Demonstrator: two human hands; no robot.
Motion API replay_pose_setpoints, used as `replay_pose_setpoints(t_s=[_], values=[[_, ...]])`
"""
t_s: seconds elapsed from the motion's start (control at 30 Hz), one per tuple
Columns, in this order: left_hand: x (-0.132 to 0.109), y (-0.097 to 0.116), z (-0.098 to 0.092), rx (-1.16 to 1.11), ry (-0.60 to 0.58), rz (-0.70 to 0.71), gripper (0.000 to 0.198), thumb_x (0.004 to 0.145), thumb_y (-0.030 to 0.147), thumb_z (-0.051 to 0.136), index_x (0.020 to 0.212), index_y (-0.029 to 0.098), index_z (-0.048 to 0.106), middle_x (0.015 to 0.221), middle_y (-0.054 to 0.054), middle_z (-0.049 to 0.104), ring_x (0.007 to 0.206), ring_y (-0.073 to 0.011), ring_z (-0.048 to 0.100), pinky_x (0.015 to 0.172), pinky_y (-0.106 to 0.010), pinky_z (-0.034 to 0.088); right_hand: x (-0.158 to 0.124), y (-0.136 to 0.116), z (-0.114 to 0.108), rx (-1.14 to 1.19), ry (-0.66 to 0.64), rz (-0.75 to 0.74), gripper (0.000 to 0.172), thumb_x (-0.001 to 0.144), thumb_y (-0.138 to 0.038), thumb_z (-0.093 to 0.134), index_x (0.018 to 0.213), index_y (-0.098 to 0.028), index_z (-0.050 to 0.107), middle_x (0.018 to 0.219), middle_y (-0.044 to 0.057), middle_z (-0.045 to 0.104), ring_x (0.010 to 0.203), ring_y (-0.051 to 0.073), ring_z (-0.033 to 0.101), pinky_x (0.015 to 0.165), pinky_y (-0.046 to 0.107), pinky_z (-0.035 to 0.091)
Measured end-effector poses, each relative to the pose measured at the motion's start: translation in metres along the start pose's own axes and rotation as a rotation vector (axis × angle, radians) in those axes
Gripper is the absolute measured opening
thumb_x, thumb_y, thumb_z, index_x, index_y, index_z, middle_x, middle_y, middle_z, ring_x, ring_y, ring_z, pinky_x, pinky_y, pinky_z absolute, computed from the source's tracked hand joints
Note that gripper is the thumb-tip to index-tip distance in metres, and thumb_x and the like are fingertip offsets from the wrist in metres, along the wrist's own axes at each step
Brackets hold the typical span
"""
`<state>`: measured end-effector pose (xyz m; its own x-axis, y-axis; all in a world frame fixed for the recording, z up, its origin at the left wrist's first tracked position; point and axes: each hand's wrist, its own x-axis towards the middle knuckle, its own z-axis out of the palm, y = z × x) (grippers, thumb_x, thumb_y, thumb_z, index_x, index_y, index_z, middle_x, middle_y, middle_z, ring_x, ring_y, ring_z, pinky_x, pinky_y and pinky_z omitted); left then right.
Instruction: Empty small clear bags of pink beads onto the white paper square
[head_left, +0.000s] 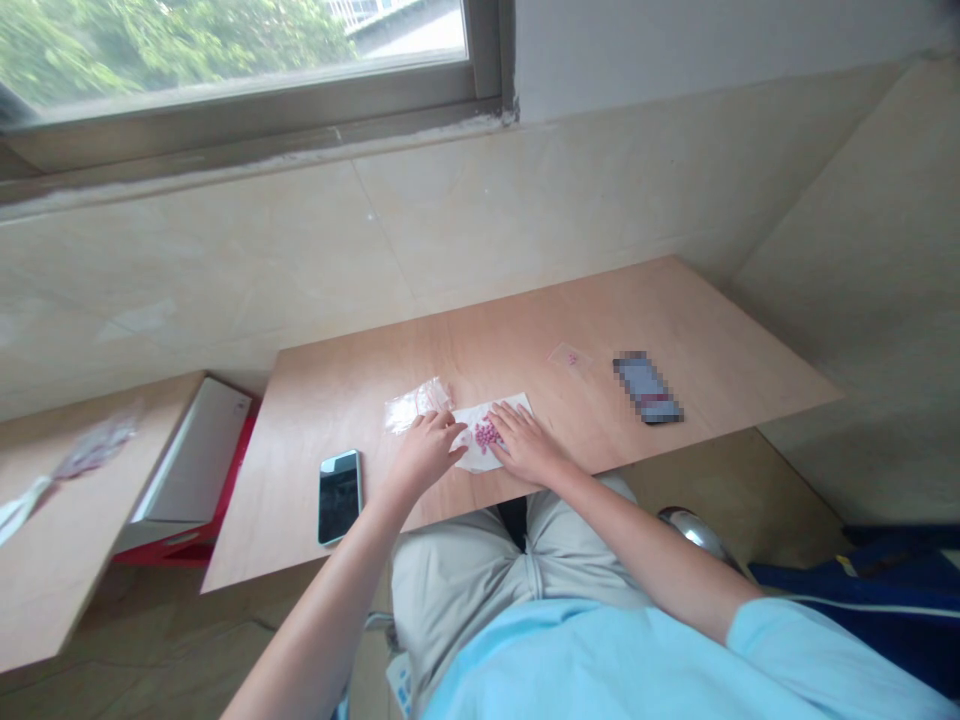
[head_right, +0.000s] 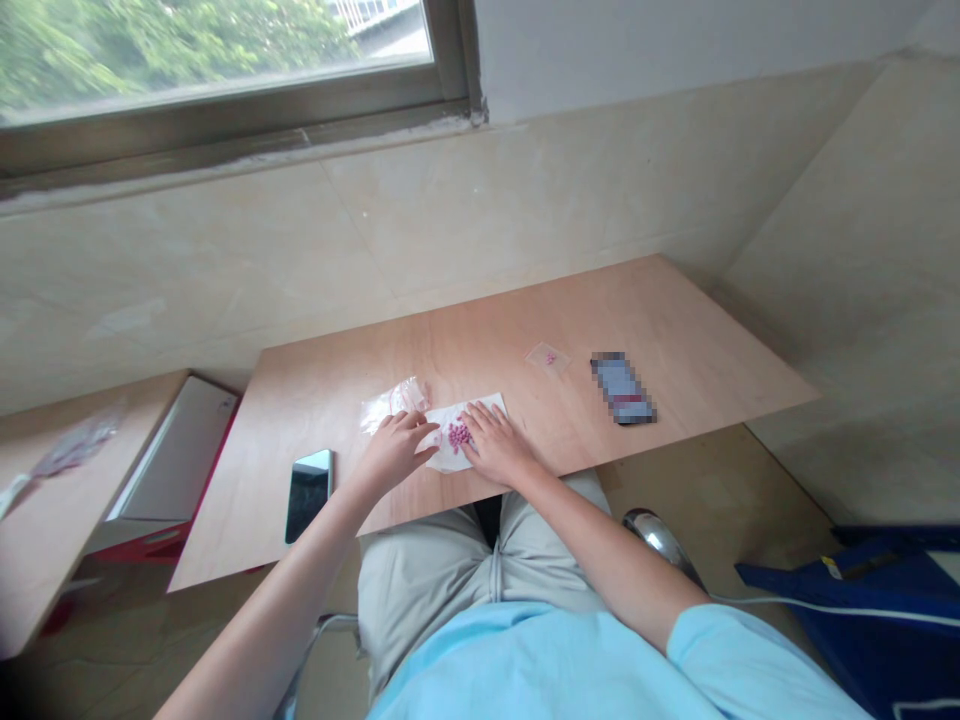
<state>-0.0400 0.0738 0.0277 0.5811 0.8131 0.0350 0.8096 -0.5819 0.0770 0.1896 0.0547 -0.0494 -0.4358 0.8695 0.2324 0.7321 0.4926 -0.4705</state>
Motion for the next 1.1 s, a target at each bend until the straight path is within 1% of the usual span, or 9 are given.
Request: replay_pose_setpoints(t_s=[0.13,0.3,0.43,0.57,0.73,0.83,0.9,0.97,1.1], values=[[0.005,0.008,-0.003,0.066,-0.036,0.062,0.03,0.09,0.03,0.066,0.119,0.024,0.069,0.114,-0.013,0.063,0.109,-0.0305,0.057,0.099,-0.046,0.038,0.0,0.001,0.002,0.005,0.0,0.004,0.061,0.1,-0.036,0.047,0.155,-0.013,0.036,0.162,0.015,0.033,0.154,0.027,0.021,0.126,0.051,0.014],[0.004,0.014,-0.011,0.072,-0.031,0.064,0.034,0.088,0.03,0.069,0.121,0.025,0.066,0.117,-0.013,0.062,0.113,-0.0318,0.055,0.1,-0.046,0.036,0.0,0.001,0.002,0.006,0.009,0.006,0.06,0.1,-0.038,0.047,0.155,-0.014,0.037,0.162,0.015,0.034,0.154,0.028,0.022,0.126,0.051,0.014],[0.002,0.015,-0.015,0.073,-0.015,0.062,0.034,0.088,0.03,0.067,0.122,0.025,0.066,0.119,-0.014,0.061,0.115,-0.0326,0.054,0.101,-0.046,0.035,0.0,0.0,0.001,0.003,0.014,0.007,0.06,0.101,-0.04,0.047,0.154,-0.015,0.038,0.161,0.015,0.035,0.153,0.028,0.023,0.126,0.05,0.014],[0.002,0.014,-0.015,0.053,-0.042,0.086,0.029,0.09,0.027,0.065,0.118,0.026,0.069,0.116,-0.013,0.062,0.114,-0.0319,0.054,0.101,-0.047,0.034,0.001,0.0,0.0,-0.001,0.017,0.009,0.06,0.101,-0.041,0.047,0.153,-0.014,0.04,0.161,0.015,0.036,0.153,0.028,0.024,0.126,0.05,0.014],[0.002,0.016,-0.016,0.023,-0.006,0.059,0.034,0.087,0.025,0.068,0.121,0.027,0.067,0.123,-0.014,0.06,0.122,-0.034,0.052,0.107,-0.05,0.031,0.001,0.0,0.001,0.018,0.016,0.012,0.059,0.101,-0.041,0.047,0.154,-0.016,0.04,0.161,0.015,0.036,0.153,0.027,0.024,0.126,0.051,0.014],[0.001,0.014,-0.017,0.022,-0.002,0.047,0.036,0.086,0.027,0.069,0.122,0.027,0.066,0.123,-0.013,0.06,0.119,-0.0335,0.053,0.107,-0.05,0.031,0.001,0.0,0.0,0.015,0.019,0.015,0.058,0.101,-0.04,0.047,0.153,-0.015,0.041,0.16,0.015,0.037,0.153,0.027,0.024,0.126,0.05,0.014],[0.0,0.009,-0.018,-0.003,0.011,0.029,0.037,0.087,0.03,0.069,0.124,0.027,0.066,0.121,-0.012,0.062,0.116,-0.0324,0.055,0.107,-0.049,0.033,0.001,0.0,0.0,0.014,0.02,0.012,0.058,0.1,-0.039,0.047,0.153,-0.015,0.041,0.16,0.015,0.037,0.153,0.027,0.025,0.126,0.05,0.013],[0.0,-0.001,-0.02,-0.052,0.059,-0.021,0.039,0.089,0.035,0.067,0.127,0.027,0.065,0.121,-0.011,0.063,0.115,-0.0314,0.055,0.107,-0.049,0.034,0.0,0.0,-0.001,0.019,0.02,0.009,0.058,0.1,-0.037,0.047,0.153,-0.015,0.041,0.16,0.015,0.037,0.153,0.027,0.025,0.126,0.05,0.014],[-0.002,-0.037,-0.029,-0.126,0.261,-0.233,0.04,0.094,0.045,0.058,0.13,0.026,0.064,0.13,-0.011,0.059,0.121,-0.0307,0.054,0.108,-0.049,0.037,-0.001,-0.001,-0.003,0.028,0.023,0.008,0.057,0.101,-0.036,0.046,0.153,-0.014,0.041,0.16,0.015,0.038,0.152,0.027,0.025,0.126,0.05,0.014]])
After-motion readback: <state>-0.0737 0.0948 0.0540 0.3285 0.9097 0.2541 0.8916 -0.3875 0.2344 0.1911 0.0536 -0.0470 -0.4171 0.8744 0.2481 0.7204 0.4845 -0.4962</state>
